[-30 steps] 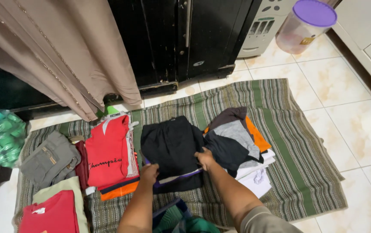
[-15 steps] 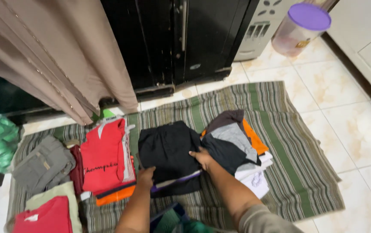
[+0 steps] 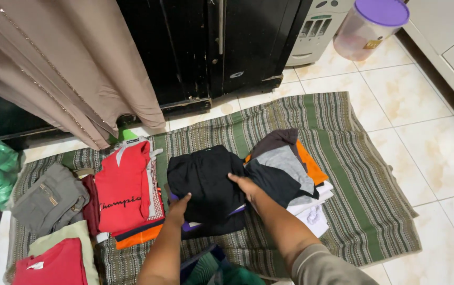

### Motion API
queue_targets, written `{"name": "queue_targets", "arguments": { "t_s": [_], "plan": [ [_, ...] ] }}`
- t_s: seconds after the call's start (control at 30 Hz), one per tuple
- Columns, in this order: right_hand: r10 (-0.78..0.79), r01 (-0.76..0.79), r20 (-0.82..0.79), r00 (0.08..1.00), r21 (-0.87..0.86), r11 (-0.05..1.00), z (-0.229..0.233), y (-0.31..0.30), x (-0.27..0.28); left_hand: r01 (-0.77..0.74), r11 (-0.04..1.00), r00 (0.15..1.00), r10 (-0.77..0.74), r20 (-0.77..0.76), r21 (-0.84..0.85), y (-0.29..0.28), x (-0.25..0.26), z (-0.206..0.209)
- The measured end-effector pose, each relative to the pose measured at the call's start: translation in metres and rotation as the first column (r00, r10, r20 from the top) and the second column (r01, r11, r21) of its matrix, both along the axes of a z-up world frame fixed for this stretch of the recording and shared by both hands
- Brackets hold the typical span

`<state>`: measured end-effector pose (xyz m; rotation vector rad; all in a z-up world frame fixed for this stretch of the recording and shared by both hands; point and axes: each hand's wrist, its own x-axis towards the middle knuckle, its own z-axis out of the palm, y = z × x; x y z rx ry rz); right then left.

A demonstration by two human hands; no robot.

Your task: The person folds a black garment on a striped mat and places it into a wardrobe shelf. They repeat the process with another black garment, stacking both neatly inside the wardrobe.

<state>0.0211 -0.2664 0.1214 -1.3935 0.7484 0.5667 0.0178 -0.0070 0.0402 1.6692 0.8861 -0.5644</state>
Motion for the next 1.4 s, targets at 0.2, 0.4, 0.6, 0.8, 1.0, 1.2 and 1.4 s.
{"name": "queue_targets", "arguments": {
  "t_s": [0.2, 0.4, 0.6, 0.8, 1.0, 1.2, 1.4],
  "plan": [
    [0.011, -0.008, 0.023, 1.000, -0.103, 0.995, -0.024, 0.001, 0.011, -0.060, 0.990, 0.996, 0.052, 0.066, 0.127, -0.005, 0.005, -0.043],
    [0.033, -0.008, 0.115, 0.993, -0.218, 0.976, -0.102, -0.015, 0.015, -0.025, 0.999, 0.997, 0.023, 0.067, 0.035, -0.027, 0.006, -0.055],
    [0.104, -0.084, 0.070, 0.992, -0.239, 0.967, -0.164, -0.033, 0.017, -0.001, 0.991, 1.000, 0.003, 0.019, -0.131, -0.030, -0.005, 0.000],
    [0.166, -0.177, -0.071, 0.984, -0.197, 0.964, -0.114, -0.021, 0.011, 0.032, 0.986, 0.998, -0.041, -0.049, -0.165, -0.045, -0.009, 0.097],
    [0.253, -0.236, 0.018, 0.967, -0.309, 0.921, -0.139, -0.032, 0.012, 0.263, 0.955, 0.963, -0.268, 0.019, 0.139, -0.022, 0.008, -0.034],
    [0.344, -0.251, 0.143, 0.928, -0.441, 0.862, -0.092, -0.012, 0.001, 0.371, 0.885, 0.910, -0.407, 0.077, 0.282, -0.024, 0.013, -0.036],
    [0.345, -0.203, 0.233, 0.909, -0.476, 0.856, -0.086, -0.014, 0.005, 0.323, 0.864, 0.884, -0.421, 0.204, 0.385, -0.019, 0.024, -0.020]
  ]
}}
